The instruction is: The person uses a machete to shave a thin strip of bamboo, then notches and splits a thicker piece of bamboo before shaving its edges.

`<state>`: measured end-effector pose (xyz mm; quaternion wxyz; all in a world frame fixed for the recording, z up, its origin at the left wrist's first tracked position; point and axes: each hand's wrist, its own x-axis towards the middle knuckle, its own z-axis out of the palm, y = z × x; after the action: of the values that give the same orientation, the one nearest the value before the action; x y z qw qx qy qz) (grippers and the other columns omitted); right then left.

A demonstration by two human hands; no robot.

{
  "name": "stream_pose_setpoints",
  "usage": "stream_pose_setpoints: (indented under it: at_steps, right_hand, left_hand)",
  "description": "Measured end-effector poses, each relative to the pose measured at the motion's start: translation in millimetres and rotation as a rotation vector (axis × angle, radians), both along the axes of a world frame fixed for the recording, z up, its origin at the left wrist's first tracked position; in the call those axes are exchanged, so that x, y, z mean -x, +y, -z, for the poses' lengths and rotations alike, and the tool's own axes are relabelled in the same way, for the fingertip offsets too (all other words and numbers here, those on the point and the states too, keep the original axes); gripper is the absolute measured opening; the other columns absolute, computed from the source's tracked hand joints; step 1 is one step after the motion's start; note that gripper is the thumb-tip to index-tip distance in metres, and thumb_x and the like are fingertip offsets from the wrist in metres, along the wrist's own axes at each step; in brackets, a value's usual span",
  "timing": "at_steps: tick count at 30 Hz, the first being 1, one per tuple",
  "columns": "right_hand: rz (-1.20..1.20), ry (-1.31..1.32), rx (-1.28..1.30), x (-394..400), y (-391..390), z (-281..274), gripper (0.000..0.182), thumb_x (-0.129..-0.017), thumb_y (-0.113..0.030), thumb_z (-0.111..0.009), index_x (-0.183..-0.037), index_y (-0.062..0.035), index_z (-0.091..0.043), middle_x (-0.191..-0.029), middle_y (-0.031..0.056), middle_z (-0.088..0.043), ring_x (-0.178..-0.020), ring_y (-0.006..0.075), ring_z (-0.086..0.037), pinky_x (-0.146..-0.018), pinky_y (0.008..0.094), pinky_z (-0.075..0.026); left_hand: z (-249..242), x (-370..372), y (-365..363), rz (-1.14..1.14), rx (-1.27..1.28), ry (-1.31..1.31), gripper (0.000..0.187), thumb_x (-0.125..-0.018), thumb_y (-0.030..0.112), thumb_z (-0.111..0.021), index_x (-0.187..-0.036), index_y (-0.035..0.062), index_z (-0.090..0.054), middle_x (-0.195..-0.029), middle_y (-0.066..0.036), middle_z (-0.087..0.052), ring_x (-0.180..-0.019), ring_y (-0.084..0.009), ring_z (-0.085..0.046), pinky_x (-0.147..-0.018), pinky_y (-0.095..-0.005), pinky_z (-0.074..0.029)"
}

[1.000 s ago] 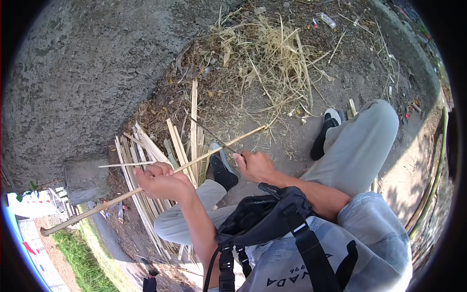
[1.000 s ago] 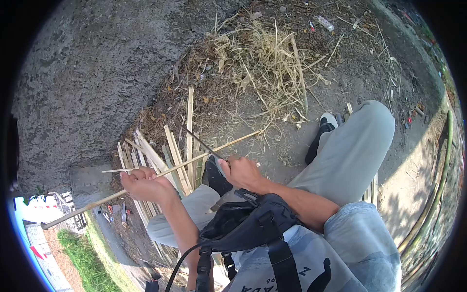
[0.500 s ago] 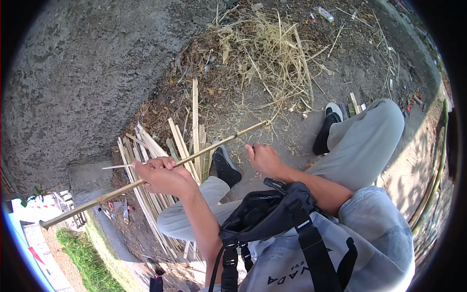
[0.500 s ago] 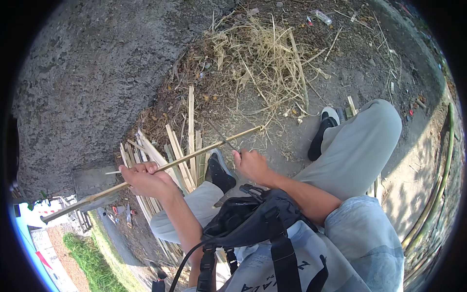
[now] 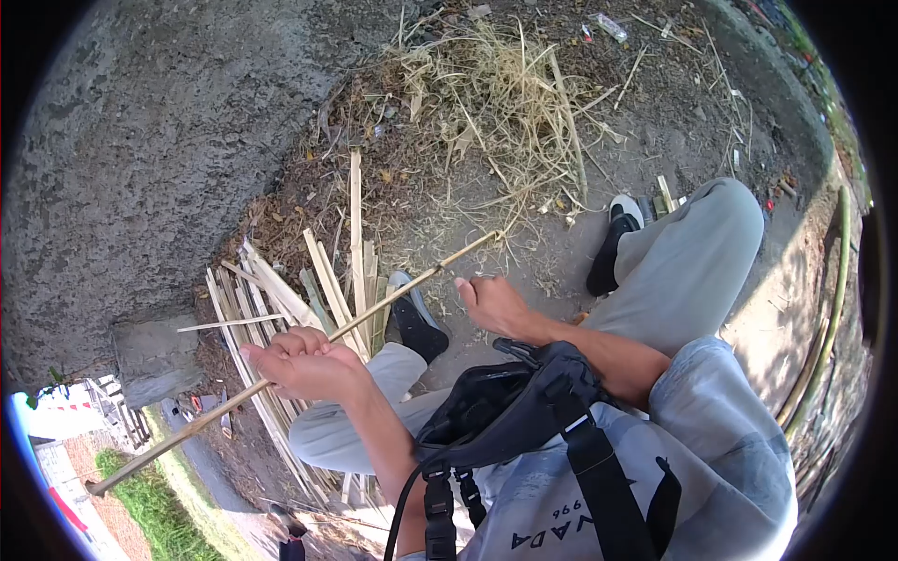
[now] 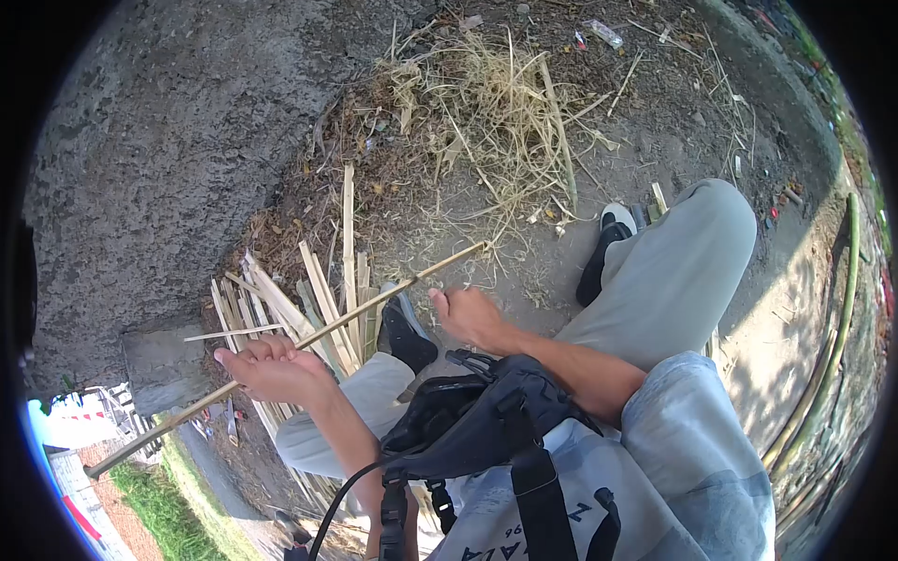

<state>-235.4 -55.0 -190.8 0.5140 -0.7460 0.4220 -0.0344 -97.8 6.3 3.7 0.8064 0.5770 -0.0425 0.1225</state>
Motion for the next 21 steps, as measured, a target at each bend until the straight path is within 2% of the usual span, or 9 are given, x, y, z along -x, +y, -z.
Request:
stream_pose_setpoints:
  at_steps: [1, 5, 7, 8, 10, 13, 16, 19, 21]
  right_hand:
    - [-0.023, -0.027, 0.037, 1, 4, -8, 0.055, -0.099, -0.042, -0.038, -0.092, 0.0036, -0.068, -0.082, 0.0311, -0.065, -0.082, 0.0486, -0.065, -0.079, 0.0557, -0.05]
    - [0.028, 0.094, -0.022, 2, 1, 23, 0.055, -0.099, -0.041, -0.038, -0.09, 0.0034, -0.068, -0.082, 0.0312, -0.065, -0.082, 0.0493, -0.064, -0.08, 0.0557, -0.05]
    - [0.014, 0.154, -0.074, 7, -21, 31, 0.054, -0.099, -0.042, -0.039, -0.089, 0.0032, -0.068, -0.08, 0.031, -0.065, -0.08, 0.0493, -0.064, -0.079, 0.0555, -0.05]
    - [0.012, 0.082, -0.05, 2, -17, 37, 0.055, -0.099, -0.042, -0.039, -0.089, 0.0032, -0.068, -0.08, 0.0306, -0.065, -0.081, 0.0488, -0.064, -0.079, 0.0554, -0.05]
    - [-0.023, -0.032, -0.019, 0, 0, 11, 0.056, -0.099, -0.043, -0.039, -0.088, 0.0033, -0.068, -0.079, 0.0299, -0.065, -0.081, 0.0477, -0.065, -0.078, 0.0552, -0.051]
    - [0.012, 0.007, -0.002, 1, 4, 10, 0.058, -0.099, -0.044, -0.039, -0.087, 0.0038, -0.069, -0.079, 0.0294, -0.065, -0.082, 0.0471, -0.065, -0.077, 0.0547, -0.051]
    - [-0.016, 0.219, -0.004, 7, -17, 72, 0.057, -0.098, -0.046, -0.04, -0.087, 0.0027, -0.068, -0.076, 0.0295, -0.064, -0.08, 0.0482, -0.064, -0.077, 0.0548, -0.051]
    - [-0.03, 0.149, -0.016, -1, -9, 33, 0.057, -0.098, -0.046, -0.04, -0.087, 0.0019, -0.068, -0.077, 0.0294, -0.065, -0.079, 0.0478, -0.064, -0.075, 0.0542, -0.052]
    - [-0.146, 0.01, 0.059, -6, 4, -11, 0.053, -0.098, -0.044, -0.041, -0.089, 0.0006, -0.068, -0.074, 0.0278, -0.065, -0.074, 0.047, -0.065, -0.073, 0.0542, -0.052]
  left_hand:
    - [-4, 1, -3, -0.026, -0.01, 0.016, 0.052, -0.101, 0.038, -0.048, -0.06, 0.0174, -0.024, -0.051, 0.004, -0.02, -0.041, -0.0077, -0.023, -0.038, -0.0248, -0.016]
    - [-2, -2, 8, -0.076, -0.025, 0.063, 0.055, -0.101, 0.039, -0.049, -0.058, 0.0175, -0.023, -0.049, 0.004, -0.021, -0.04, -0.0083, -0.022, -0.038, -0.0247, -0.017]
    - [1, -6, 3, -0.1, 0.001, -0.003, 0.056, -0.1, 0.041, -0.049, -0.057, 0.018, -0.023, -0.049, 0.003, -0.021, -0.039, -0.0085, -0.022, -0.037, -0.0244, -0.018]
    - [3, -11, 2, -0.081, 0.007, -0.005, 0.055, -0.1, 0.04, -0.049, -0.057, 0.0182, -0.023, -0.049, 0.003, -0.021, -0.039, -0.0083, -0.022, -0.037, -0.0242, -0.018]
    - [2, -9, 4, -0.077, 0.0, 0.02, 0.055, -0.1, 0.04, -0.05, -0.057, 0.0186, -0.023, -0.049, 0.004, -0.022, -0.039, -0.0079, -0.023, -0.037, -0.0239, -0.017]
    - [11, -18, 23, -0.086, -0.018, 0.046, 0.053, -0.099, 0.038, -0.05, -0.058, 0.0184, -0.024, -0.049, 0.004, -0.022, -0.038, -0.007, -0.023, -0.036, -0.0237, -0.018]
    - [9, -21, 27, -0.061, 0.012, 0.025, 0.052, -0.099, 0.036, -0.05, -0.058, 0.0179, -0.024, -0.049, 0.004, -0.022, -0.038, -0.0069, -0.024, -0.035, -0.0231, -0.018]
    - [12, -17, 28, -0.049, 0.049, 0.015, 0.052, -0.099, 0.035, -0.05, -0.058, 0.0178, -0.024, -0.049, 0.004, -0.021, -0.039, -0.0071, -0.024, -0.036, -0.0224, -0.018]
    - [11, -16, 27, -0.048, 0.025, 0.028, 0.048, -0.1, 0.034, -0.049, -0.062, 0.0163, -0.026, -0.052, 0.003, -0.023, -0.04, -0.0073, -0.024, -0.035, -0.0231, -0.018]
